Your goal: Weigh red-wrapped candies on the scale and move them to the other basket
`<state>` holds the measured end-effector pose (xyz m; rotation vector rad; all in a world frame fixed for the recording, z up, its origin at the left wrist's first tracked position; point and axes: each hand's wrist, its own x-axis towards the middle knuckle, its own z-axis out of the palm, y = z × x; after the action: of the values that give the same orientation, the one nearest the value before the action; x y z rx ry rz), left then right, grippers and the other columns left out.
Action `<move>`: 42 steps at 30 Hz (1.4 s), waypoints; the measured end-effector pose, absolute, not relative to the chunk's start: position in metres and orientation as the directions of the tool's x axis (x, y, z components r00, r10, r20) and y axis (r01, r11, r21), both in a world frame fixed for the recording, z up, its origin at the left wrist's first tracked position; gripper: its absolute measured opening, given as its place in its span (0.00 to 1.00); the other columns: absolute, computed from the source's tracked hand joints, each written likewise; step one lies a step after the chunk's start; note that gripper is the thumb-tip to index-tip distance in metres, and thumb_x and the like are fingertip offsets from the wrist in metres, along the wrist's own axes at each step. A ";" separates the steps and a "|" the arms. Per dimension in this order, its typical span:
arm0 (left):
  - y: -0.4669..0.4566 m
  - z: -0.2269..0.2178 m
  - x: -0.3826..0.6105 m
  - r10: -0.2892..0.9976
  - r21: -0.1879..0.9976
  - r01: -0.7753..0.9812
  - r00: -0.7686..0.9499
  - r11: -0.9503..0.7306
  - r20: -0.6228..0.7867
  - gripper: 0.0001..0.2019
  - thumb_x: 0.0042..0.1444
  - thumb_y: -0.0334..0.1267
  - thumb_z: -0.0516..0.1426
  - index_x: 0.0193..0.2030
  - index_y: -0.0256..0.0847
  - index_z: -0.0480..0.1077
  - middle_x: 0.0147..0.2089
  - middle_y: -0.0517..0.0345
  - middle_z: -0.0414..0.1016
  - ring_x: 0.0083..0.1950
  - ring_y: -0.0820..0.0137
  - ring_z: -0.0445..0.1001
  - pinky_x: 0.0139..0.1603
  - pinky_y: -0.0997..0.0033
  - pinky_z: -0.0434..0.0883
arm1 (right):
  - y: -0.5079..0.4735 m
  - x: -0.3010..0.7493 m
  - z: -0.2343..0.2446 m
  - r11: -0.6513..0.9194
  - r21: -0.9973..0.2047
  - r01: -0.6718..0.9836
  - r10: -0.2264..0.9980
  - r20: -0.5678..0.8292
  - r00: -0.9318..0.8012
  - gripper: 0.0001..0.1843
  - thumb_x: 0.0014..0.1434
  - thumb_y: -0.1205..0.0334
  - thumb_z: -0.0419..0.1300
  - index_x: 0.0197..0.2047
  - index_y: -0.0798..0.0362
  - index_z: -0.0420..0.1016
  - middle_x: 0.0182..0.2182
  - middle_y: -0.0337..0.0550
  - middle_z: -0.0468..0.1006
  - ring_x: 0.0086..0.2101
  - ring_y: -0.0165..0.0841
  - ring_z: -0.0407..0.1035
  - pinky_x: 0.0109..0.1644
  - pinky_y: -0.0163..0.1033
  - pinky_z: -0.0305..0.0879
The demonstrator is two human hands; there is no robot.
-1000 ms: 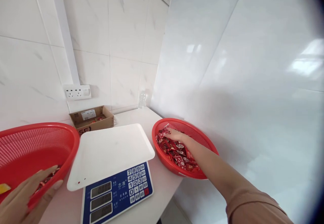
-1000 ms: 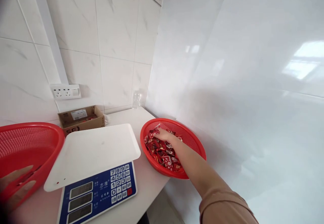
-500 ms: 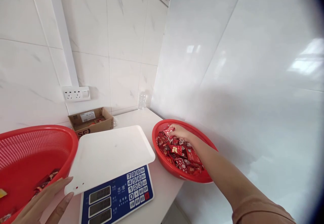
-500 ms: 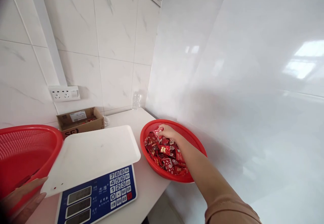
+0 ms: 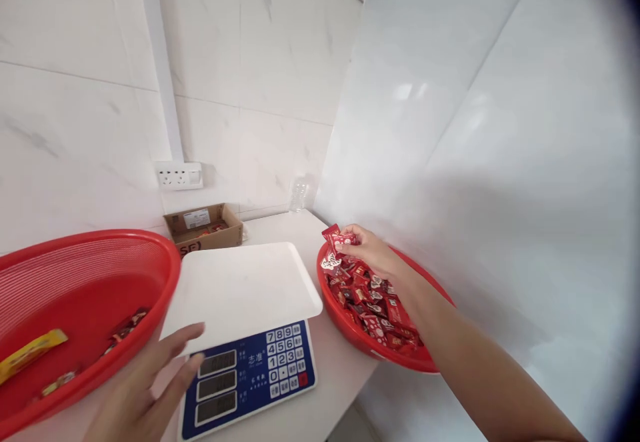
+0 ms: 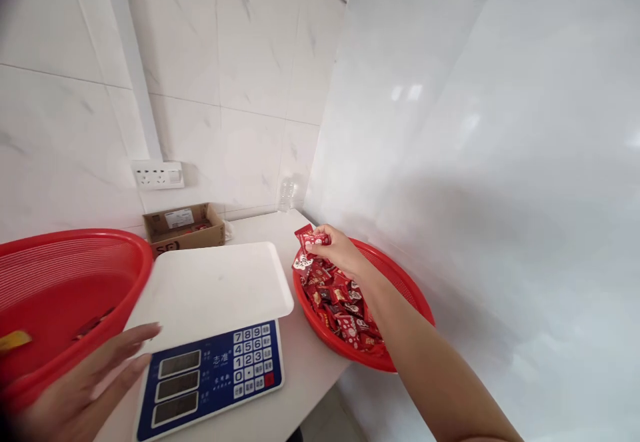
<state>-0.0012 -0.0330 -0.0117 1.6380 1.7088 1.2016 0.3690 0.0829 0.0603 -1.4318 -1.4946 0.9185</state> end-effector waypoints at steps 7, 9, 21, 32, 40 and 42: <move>-0.028 0.003 0.055 0.988 0.999 0.000 0.150 0.041 -0.041 0.28 0.54 0.51 0.56 0.60 0.47 0.58 0.57 0.47 0.70 0.56 0.60 0.70 0.53 0.57 0.71 | 0.063 0.257 0.049 -0.099 -0.993 -0.057 0.926 -0.071 -0.371 0.22 0.40 0.57 0.72 0.34 0.50 0.64 0.31 0.34 0.76 0.32 0.29 0.72 0.44 0.42 0.69; -0.023 0.003 0.061 0.982 0.991 -0.092 0.173 0.098 -0.081 0.30 0.54 0.50 0.56 0.62 0.46 0.55 0.52 0.48 0.72 0.51 0.63 0.73 0.50 0.57 0.73 | 0.058 0.235 0.043 -0.148 -0.987 -0.064 0.891 -0.105 -0.443 0.23 0.40 0.57 0.72 0.34 0.50 0.64 0.31 0.34 0.75 0.32 0.29 0.71 0.44 0.42 0.68; 0.005 -0.005 0.037 1.000 0.942 0.335 -0.008 -0.004 0.008 0.30 0.58 0.40 0.51 0.67 0.43 0.50 0.64 0.47 0.63 0.63 0.61 0.63 0.62 0.58 0.61 | 0.075 0.232 0.018 0.070 -0.892 0.447 0.935 -0.098 -0.342 0.15 0.45 0.58 0.65 0.34 0.51 0.65 0.28 0.34 0.71 0.30 0.30 0.67 0.36 0.38 0.64; -0.007 -0.003 0.040 0.989 0.760 0.635 0.055 -0.139 0.135 0.24 0.59 0.39 0.49 0.63 0.45 0.56 0.67 0.52 0.59 0.70 0.61 0.50 0.66 0.52 0.54 | 0.052 0.230 0.024 0.367 -0.714 0.596 0.880 0.059 -0.471 0.07 0.51 0.64 0.59 0.35 0.49 0.67 0.32 0.35 0.74 0.34 0.32 0.67 0.39 0.37 0.60; -0.028 0.005 0.026 0.993 0.716 0.690 0.034 -0.102 0.110 0.23 0.61 0.43 0.47 0.63 0.50 0.55 0.68 0.53 0.58 0.70 0.57 0.49 0.63 0.48 0.59 | 0.063 0.231 0.009 0.400 -0.610 0.685 0.887 0.068 -0.457 0.06 0.52 0.65 0.59 0.36 0.48 0.70 0.35 0.40 0.77 0.36 0.36 0.69 0.39 0.40 0.60; -0.036 0.005 0.020 0.996 0.712 0.698 0.016 -0.078 0.093 0.24 0.61 0.46 0.47 0.64 0.50 0.54 0.68 0.51 0.57 0.69 0.56 0.51 0.63 0.47 0.59 | 0.069 0.236 0.012 0.369 -0.624 0.689 0.905 0.073 -0.419 0.05 0.54 0.64 0.58 0.36 0.48 0.69 0.34 0.40 0.77 0.36 0.37 0.69 0.40 0.41 0.61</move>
<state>0.0204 -0.0365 0.0054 1.8252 1.7270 0.8244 0.2355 0.0687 0.0119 -1.3851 -2.2301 0.7257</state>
